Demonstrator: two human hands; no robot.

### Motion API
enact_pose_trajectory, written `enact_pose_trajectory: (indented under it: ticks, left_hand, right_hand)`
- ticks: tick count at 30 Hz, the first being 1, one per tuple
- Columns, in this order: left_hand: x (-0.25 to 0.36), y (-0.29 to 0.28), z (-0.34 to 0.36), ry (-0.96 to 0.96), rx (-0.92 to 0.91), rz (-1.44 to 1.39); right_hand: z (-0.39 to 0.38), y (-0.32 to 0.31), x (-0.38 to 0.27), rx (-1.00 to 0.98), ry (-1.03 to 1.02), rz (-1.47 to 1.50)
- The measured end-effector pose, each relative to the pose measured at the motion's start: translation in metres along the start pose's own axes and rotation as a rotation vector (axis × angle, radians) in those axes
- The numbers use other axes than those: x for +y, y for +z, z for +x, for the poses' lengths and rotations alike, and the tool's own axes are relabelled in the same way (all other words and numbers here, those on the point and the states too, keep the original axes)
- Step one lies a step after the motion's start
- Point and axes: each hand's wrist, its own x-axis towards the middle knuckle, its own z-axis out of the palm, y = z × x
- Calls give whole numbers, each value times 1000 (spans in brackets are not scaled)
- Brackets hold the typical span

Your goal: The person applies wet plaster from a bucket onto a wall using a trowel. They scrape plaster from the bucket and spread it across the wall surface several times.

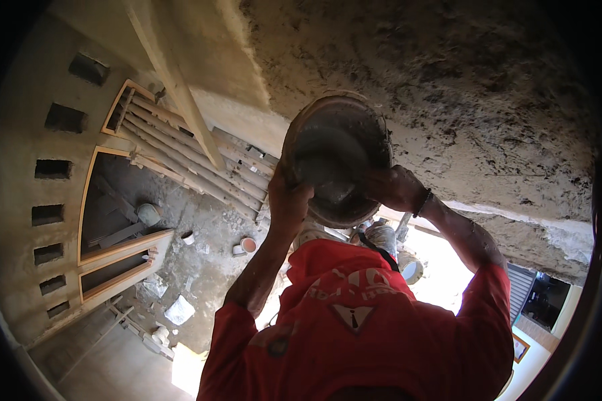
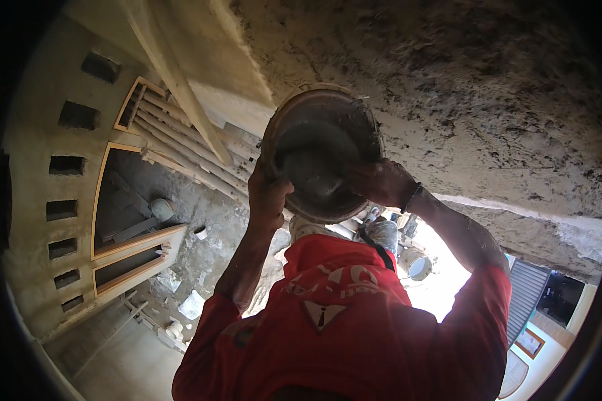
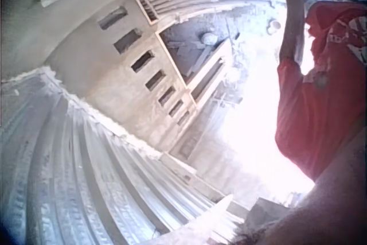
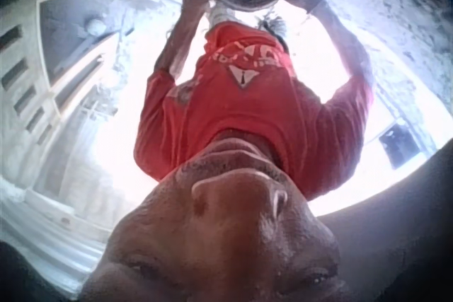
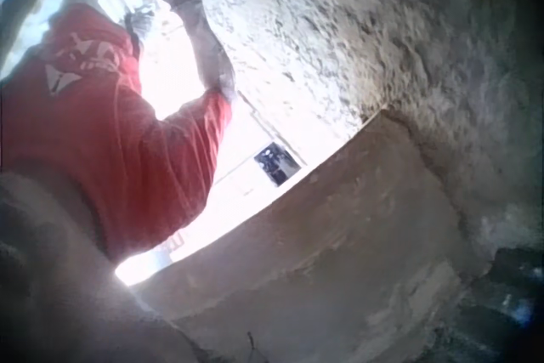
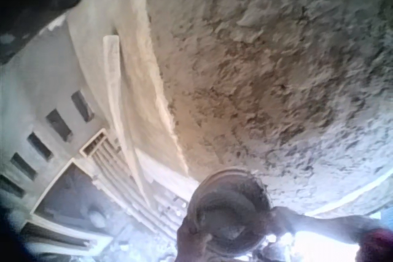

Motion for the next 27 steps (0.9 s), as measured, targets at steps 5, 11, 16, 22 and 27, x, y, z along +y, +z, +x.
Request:
enact_pose_trajectory:
  ticks: [5,11,16,22,27]
  left_hand:
    - [0,-5,3,-27,11,-46]
    - [28,-4,6,-95,-5,-179]
    - [42,-23,3,20,-11,-218]
    - [50,-35,2,10,25,-176]
    - [45,-40,2,-65,18,-62]
  right_hand:
    - [4,-72,-47,-126,379,-39]
    - [1,-136,-70,115,164,-43]
    - [11,-200,-114,-47,276,5]
    - [21,-228,-96,-98,317,298]
    - [-3,-311,-84,569,501,-205]
